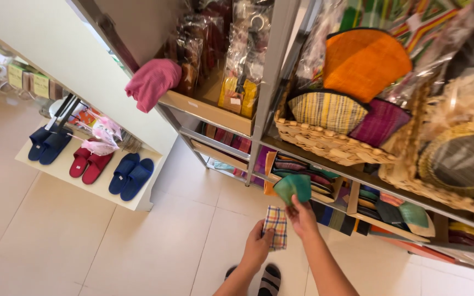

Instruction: Organizing and sorting textile gift items, pouches, and fans on display shelves.

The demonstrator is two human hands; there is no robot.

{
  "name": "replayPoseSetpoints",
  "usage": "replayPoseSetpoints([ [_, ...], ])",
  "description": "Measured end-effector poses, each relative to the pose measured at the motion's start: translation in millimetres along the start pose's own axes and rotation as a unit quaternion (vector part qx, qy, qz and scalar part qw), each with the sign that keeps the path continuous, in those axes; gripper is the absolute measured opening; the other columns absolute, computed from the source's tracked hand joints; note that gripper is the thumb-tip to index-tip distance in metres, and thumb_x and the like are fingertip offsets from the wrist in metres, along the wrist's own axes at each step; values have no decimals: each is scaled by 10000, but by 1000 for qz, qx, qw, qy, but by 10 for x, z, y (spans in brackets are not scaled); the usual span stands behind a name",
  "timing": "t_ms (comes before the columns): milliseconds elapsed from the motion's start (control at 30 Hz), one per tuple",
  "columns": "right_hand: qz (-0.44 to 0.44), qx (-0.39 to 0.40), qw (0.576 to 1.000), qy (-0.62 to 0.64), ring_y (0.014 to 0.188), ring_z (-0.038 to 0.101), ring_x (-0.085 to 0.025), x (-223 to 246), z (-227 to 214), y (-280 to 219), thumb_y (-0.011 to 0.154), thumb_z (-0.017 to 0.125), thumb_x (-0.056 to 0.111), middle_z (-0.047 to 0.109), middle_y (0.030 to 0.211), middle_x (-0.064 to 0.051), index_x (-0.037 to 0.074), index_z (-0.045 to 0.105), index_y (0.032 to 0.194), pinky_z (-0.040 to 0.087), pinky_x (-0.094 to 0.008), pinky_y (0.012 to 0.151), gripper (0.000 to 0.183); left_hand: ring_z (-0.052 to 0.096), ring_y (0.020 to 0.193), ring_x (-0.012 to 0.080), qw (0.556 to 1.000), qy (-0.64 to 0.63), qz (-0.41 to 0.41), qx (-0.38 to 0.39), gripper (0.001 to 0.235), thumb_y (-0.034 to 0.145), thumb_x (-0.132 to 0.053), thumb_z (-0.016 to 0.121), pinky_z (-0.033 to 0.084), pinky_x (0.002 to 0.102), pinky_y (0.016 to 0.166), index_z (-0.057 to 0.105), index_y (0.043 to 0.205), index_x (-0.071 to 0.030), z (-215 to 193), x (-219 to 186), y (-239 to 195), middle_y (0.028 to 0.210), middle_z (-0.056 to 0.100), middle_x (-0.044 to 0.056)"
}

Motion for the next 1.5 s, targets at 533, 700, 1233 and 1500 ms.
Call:
replayPoseSetpoints([
  [533, -106, 146, 973, -144, 1145, 629, -221, 502, 1138, -2764, 855, 696, 14, 622, 1282, -52, 201, 391, 1428, 561, -449, 963, 676, 541, 1322, 486, 777, 386, 496, 31, 477, 795, 106, 574, 435, 520, 1116, 686, 1230, -55, 572, -2168, -1587, 1375, 638, 216],
  [700, -20, 129, 989, -74, 1105, 661, -246, 682, 1264, -3173, 854, 643, 18, 620, 1277, -68, 214, 398, 1463, 579, -498, 854, 685, 538, 1338, 475, 770, 394, 493, 94, 449, 838, 90, 571, 433, 537, 1122, 692, 1241, -66, 627, -2246, -1893, 1384, 647, 197],
  [1233, -146, 121, 978, -92, 1152, 633, -233, 914, 834, -3060, 865, 668, 8, 619, 1285, -43, 158, 427, 1445, 547, -465, 916, 646, 622, 1209, 423, 660, 390, 627, 140, 437, 780, 76, 589, 477, 501, 999, 702, 1174, -73, 1040, -2730, -2677, 1248, 705, 177],
  [1500, -202, 83, 972, -90, 1130, 608, -203, 1398, 1143, -3546, 907, 690, 52, 625, 1246, -20, 195, 514, 1351, 527, -413, 907, 499, 648, 1226, 368, 795, 298, 512, 134, 410, 876, 104, 548, 522, 456, 1063, 681, 1212, -89, 888, -2826, -2453, 1272, 701, 148],
])
Point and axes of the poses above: each hand's wrist, its own y-axis towards the middle knuckle, its own z-axis out of the palm, x = y × z, the point moved 6 cm from there along y, towards the middle knuckle
